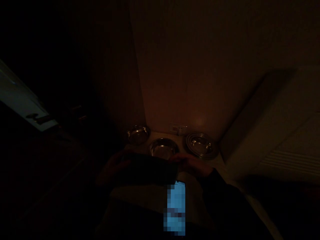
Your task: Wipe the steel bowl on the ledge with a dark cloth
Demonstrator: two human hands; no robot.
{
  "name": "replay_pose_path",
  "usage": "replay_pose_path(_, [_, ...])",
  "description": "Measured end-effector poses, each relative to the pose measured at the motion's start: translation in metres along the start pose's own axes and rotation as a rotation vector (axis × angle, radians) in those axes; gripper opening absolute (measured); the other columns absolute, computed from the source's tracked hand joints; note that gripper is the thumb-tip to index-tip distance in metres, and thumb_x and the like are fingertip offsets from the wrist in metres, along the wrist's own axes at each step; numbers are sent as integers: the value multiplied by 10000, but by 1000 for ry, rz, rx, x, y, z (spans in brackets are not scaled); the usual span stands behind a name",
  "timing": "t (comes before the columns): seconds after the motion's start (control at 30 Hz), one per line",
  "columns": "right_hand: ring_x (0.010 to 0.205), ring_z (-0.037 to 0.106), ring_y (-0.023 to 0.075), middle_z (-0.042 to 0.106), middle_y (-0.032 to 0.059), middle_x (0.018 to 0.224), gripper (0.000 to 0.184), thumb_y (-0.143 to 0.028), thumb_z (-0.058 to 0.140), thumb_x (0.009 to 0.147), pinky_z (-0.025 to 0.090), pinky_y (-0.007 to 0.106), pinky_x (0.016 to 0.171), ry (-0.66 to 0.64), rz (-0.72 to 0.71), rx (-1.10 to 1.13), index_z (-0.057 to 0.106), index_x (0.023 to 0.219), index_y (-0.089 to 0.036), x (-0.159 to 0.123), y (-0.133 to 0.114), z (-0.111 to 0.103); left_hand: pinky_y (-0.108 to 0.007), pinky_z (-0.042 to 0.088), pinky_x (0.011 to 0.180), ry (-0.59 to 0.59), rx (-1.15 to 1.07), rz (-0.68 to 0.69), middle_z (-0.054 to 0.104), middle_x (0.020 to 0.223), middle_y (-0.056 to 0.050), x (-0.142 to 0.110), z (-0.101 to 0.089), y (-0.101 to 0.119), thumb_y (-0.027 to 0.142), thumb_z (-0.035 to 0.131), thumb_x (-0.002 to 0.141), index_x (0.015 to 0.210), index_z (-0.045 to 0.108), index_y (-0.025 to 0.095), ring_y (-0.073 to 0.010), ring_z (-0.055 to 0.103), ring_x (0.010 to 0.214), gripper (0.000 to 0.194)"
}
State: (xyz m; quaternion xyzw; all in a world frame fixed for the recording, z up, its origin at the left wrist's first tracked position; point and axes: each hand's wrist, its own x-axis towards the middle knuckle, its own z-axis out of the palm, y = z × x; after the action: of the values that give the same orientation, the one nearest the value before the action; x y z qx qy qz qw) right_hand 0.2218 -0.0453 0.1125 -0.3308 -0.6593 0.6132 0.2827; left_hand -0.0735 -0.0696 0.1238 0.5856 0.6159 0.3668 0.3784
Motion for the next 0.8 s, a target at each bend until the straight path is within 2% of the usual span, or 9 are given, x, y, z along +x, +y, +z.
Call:
replay_pose_path(0.1, [978,602,200,594,85,1167,587,-245,526,748,467,383,840,-57,23,-25,364,1312,-228,7,-8,11,-312,489,775,-182,-109,110,634,1071,-58,1,10,11,327,618,658,1107,568,182,-239,593,945,474])
replay_pose_path(0.17, [991,592,209,604,69,1153,566,-240,595,723,457,387,865,-24,23,-180,437,1266,-223,14,-13,20,-308,483,795,-204,-165,175,622,1082,-67,4,18,17,314,606,679,1115,541,170,-226,589,956,464])
replay_pose_path(0.23, [975,594,211,641,49,1080,386,-250,593,734,458,386,868,50,29,-245,572,1116,-200,20,-14,27,-315,467,835,-124,-158,189,618,1081,-75,9,27,19,287,590,697,1098,531,157,-219,579,982,425])
replay_pose_path(0.3, [915,616,202,664,35,1015,291,-283,575,757,478,379,833,97,62,-141,617,1029,-190,23,-11,32,-333,453,866,-50,-135,165,611,1086,-85,14,35,17,265,580,711,1104,514,148,-215,573,1001,415])
replay_pose_path(0.43, [828,638,183,680,39,954,350,-368,626,727,495,344,778,103,117,194,620,1022,-180,21,-2,36,-399,400,940,130,-155,187,522,1227,-115,15,51,2,320,599,723,1173,466,166,-243,505,1117,494])
replay_pose_path(0.47, [832,636,179,680,43,954,362,-374,638,719,488,339,790,102,100,246,620,1022,-177,20,0,37,-407,374,970,118,-184,218,489,1270,-116,12,55,-1,337,599,727,1191,459,177,-248,469,1160,511])
replay_pose_path(0.63, [928,610,187,664,45,1000,441,-334,701,661,438,370,891,86,25,242,595,1063,-186,19,7,37,-389,402,958,-425,-417,209,510,1267,-125,-9,64,-5,317,667,663,1267,412,172,-258,489,1147,672])
replay_pose_path(0.7, [938,606,201,660,52,1005,453,-328,694,662,441,391,890,128,49,142,583,1078,-190,19,7,35,-394,422,934,-407,-367,140,551,1220,-111,-12,67,-6,287,707,614,1249,434,172,-262,520,1104,700])
replay_pose_path(0.8, [1010,573,216,599,80,1132,568,-304,680,670,442,400,893,253,29,-15,494,1197,-202,18,6,33,-389,449,891,-348,-302,102,612,1121,-91,-10,70,-9,289,666,660,1167,507,159,-245,569,1020,547])
